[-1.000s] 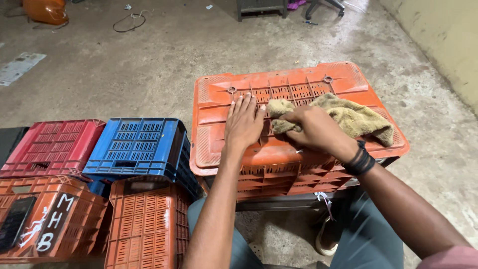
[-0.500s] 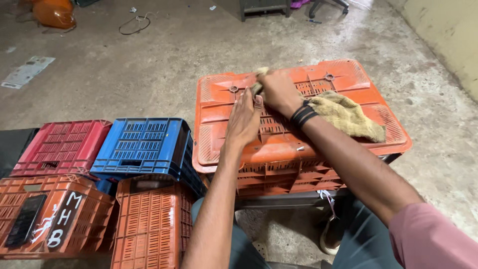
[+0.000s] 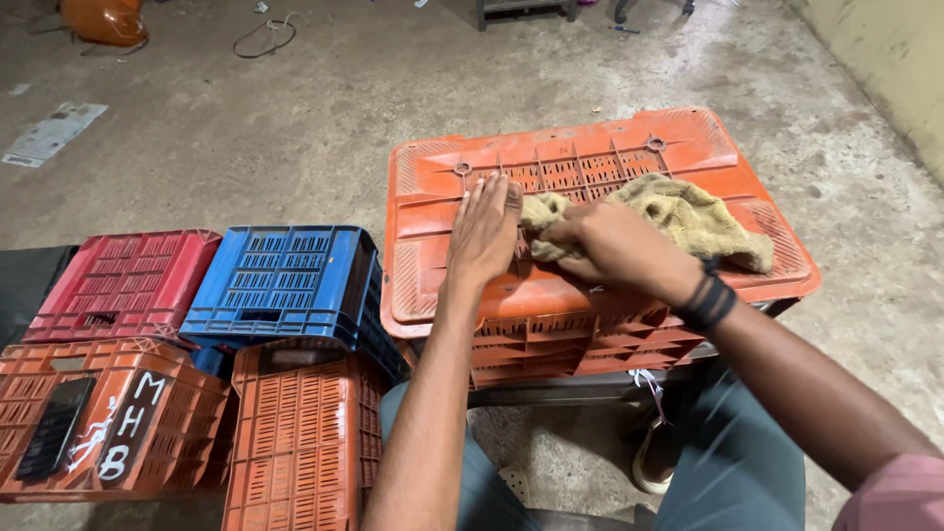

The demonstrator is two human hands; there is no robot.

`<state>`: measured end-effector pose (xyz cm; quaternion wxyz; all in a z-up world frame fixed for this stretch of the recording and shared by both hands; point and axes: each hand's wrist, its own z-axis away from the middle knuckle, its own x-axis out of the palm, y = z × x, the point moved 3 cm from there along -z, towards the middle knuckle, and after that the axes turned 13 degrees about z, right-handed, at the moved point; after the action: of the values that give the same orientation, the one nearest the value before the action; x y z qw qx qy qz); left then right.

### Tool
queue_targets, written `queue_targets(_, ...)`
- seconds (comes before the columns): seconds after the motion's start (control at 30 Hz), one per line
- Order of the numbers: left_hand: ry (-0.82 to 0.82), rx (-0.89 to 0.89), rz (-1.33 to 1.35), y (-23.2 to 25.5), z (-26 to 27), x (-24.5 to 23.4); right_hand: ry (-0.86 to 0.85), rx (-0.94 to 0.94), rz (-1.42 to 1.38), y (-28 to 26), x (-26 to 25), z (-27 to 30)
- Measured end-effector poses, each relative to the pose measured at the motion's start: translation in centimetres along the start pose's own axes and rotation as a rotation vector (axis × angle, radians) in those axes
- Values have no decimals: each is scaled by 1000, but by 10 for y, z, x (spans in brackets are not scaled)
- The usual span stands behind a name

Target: The person wipes the surface of an orange plastic crate using a cloth. They clean the top grid, sides, and bottom of the crate, flipping it over to access different areas. The person also wipes the white lettering on the crate's side.

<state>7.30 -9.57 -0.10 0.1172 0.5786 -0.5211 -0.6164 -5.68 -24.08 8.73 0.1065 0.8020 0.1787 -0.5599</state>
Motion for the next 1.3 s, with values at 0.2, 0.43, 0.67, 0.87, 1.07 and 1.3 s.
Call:
queue_targets(0.2, -28, 26, -150, 9, 5, 2, 31, 96, 93, 31, -4, -10)
queue_targets(0.43, -62, 17, 87, 8, -9, -1, 164, 348, 233, 92, 20, -50)
queue_targets(0.67, -6, 37, 8, 13, -27, 18, 178, 240, 187, 54, 27, -38)
queue_targets(0.87, -2, 14, -73, 5, -28, 23, -86, 152, 226, 8, -10, 15)
queue_targets(1.07, -28, 20, -140, 9, -24, 23, 19, 120, 292, 41, -26, 39)
queue_targets(1.3, -27, 49, -244, 13, -21, 28, 147, 416, 393, 121, 28, -28)
